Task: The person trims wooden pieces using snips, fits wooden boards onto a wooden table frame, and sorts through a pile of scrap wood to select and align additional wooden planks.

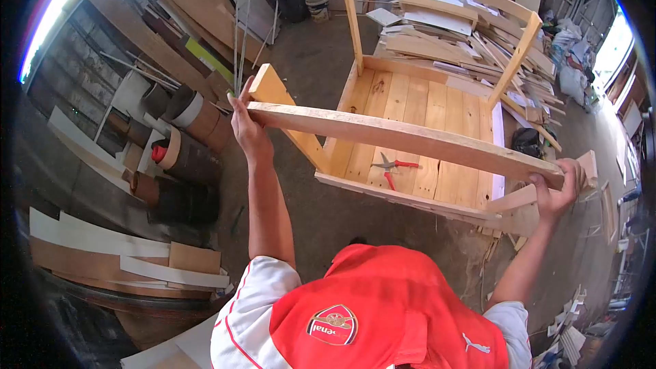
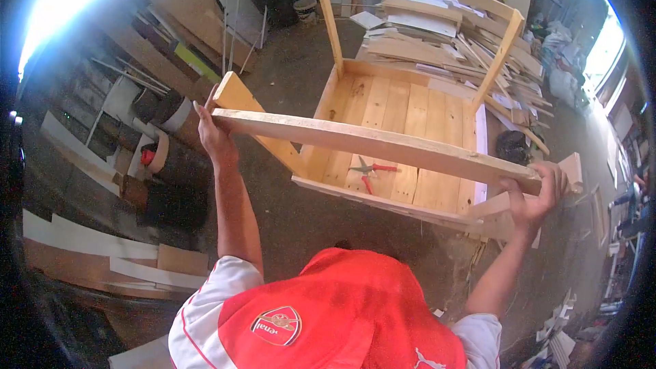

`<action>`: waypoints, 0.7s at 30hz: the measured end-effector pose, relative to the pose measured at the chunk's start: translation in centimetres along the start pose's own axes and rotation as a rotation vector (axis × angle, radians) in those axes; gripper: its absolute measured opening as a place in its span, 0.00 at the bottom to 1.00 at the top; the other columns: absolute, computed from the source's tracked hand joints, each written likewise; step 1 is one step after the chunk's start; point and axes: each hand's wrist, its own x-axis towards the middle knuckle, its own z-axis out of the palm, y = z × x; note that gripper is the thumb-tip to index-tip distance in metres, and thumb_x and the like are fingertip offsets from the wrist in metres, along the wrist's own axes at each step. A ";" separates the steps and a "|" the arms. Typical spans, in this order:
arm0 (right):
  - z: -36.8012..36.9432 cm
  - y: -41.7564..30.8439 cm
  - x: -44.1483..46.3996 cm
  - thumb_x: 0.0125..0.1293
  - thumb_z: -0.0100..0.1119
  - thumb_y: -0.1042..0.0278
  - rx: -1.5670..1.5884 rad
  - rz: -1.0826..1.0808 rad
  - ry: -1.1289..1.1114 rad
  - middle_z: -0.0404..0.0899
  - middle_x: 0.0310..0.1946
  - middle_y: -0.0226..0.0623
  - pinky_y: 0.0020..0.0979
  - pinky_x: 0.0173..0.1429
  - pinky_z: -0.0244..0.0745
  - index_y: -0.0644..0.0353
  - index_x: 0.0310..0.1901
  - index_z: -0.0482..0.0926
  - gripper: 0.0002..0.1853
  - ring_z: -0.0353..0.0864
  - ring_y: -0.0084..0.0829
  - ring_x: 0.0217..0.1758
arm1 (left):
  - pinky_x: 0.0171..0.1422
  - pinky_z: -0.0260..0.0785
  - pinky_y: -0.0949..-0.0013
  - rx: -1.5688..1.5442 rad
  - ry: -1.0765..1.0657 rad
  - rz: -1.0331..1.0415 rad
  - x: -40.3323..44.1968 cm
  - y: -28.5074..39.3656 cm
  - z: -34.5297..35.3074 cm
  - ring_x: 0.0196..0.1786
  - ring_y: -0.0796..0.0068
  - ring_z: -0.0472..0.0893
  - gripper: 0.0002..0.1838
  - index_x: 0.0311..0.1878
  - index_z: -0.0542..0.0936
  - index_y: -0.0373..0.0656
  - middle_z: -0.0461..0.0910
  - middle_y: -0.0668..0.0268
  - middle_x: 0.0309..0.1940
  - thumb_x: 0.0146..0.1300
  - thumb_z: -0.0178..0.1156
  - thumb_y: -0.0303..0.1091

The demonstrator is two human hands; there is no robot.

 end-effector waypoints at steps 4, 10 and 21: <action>0.0 -0.1 0.1 0.45 0.81 0.46 -0.010 -0.001 -0.030 0.79 0.40 0.39 0.47 0.59 0.66 0.60 0.40 0.78 0.30 0.76 0.46 0.48 | 0.68 0.68 0.63 0.006 -0.029 -0.020 0.8 0.8 0.4 0.61 0.68 0.80 0.28 0.67 0.77 0.36 0.81 0.58 0.59 0.81 0.46 0.51; 0.0 -0.5 0.4 0.47 0.80 0.44 -0.023 -0.005 -0.031 0.78 0.39 0.40 0.46 0.59 0.66 0.60 0.40 0.78 0.30 0.76 0.47 0.48 | 0.65 0.70 0.68 0.185 -0.058 0.001 2.6 0.8 0.7 0.61 0.72 0.80 0.23 0.64 0.80 0.34 0.82 0.58 0.59 0.72 0.66 0.37; 0.5 -0.7 0.3 0.45 0.82 0.45 -0.007 -0.002 -0.046 0.78 0.39 0.39 0.45 0.59 0.66 0.59 0.40 0.78 0.30 0.77 0.46 0.48 | 0.72 0.65 0.67 0.219 -0.178 0.004 3.8 2.2 0.0 0.65 0.69 0.78 0.23 0.67 0.79 0.36 0.82 0.60 0.62 0.70 0.59 0.30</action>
